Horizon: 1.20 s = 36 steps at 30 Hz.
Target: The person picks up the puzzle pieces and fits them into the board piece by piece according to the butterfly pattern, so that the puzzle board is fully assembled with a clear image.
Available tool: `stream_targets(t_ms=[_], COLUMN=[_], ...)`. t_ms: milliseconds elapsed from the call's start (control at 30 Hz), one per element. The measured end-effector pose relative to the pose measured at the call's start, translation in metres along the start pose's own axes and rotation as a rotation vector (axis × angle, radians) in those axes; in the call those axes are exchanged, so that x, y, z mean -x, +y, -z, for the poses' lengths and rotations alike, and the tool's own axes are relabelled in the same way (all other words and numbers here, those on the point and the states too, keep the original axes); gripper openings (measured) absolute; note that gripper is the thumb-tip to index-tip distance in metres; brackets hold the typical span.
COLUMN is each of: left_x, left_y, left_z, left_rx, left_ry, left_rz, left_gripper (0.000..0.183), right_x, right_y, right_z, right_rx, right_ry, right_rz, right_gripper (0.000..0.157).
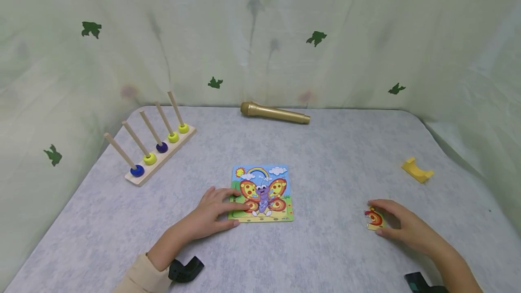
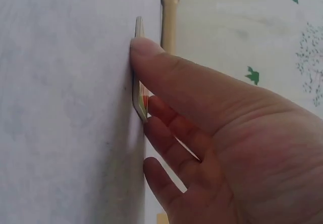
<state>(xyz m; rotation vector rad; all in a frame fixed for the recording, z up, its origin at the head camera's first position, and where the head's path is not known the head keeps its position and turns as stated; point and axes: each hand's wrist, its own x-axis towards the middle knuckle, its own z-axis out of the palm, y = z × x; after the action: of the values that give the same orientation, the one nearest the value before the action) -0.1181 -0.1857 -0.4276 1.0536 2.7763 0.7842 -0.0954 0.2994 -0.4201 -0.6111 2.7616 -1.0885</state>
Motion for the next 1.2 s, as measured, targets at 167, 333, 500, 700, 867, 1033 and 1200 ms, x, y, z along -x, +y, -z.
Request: stream_targets(t_ms=[167, 333, 500, 700, 867, 1033, 1200], left_x=[0.0, 0.001, 0.001, 0.001, 0.001, 0.0, 0.0], left_y=[0.0, 0.001, 0.001, 0.001, 0.002, 0.001, 0.002], left_z=[0.0, 0.001, 0.002, 0.001, 0.001, 0.001, 0.001], left_rx=[0.0, 0.005, 0.012, 0.017, 0.013, 0.008, 0.0], left_ry=[0.008, -0.006, -0.009, -0.003, -0.007, -0.004, -0.001], left_rz=[-0.002, 0.013, 0.018, 0.017, 0.013, 0.011, 0.012], left_gripper=[0.036, 0.037, 0.037, 0.036, 0.036, 0.037, 0.037], right_x=[-0.004, -0.008, -0.009, -0.01, -0.01, -0.018, -0.042], right_y=[-0.005, -0.01, -0.013, -0.014, -0.022, -0.05, -0.08], right_z=[-0.002, -0.003, -0.004, -0.005, -0.006, -0.008, -0.019], right_rx=[0.074, 0.092, 0.101, 0.139, 0.085, 0.032, -0.019], right_ry=[-0.014, -0.064, -0.06, 0.002, 0.042, 0.082, 0.144], right_rz=[-0.085, -0.191, -0.212, -0.161, -0.098, 0.011, 0.225], right_gripper=[0.059, 0.065, 0.065, 0.063, 0.059, 0.056, 0.057])
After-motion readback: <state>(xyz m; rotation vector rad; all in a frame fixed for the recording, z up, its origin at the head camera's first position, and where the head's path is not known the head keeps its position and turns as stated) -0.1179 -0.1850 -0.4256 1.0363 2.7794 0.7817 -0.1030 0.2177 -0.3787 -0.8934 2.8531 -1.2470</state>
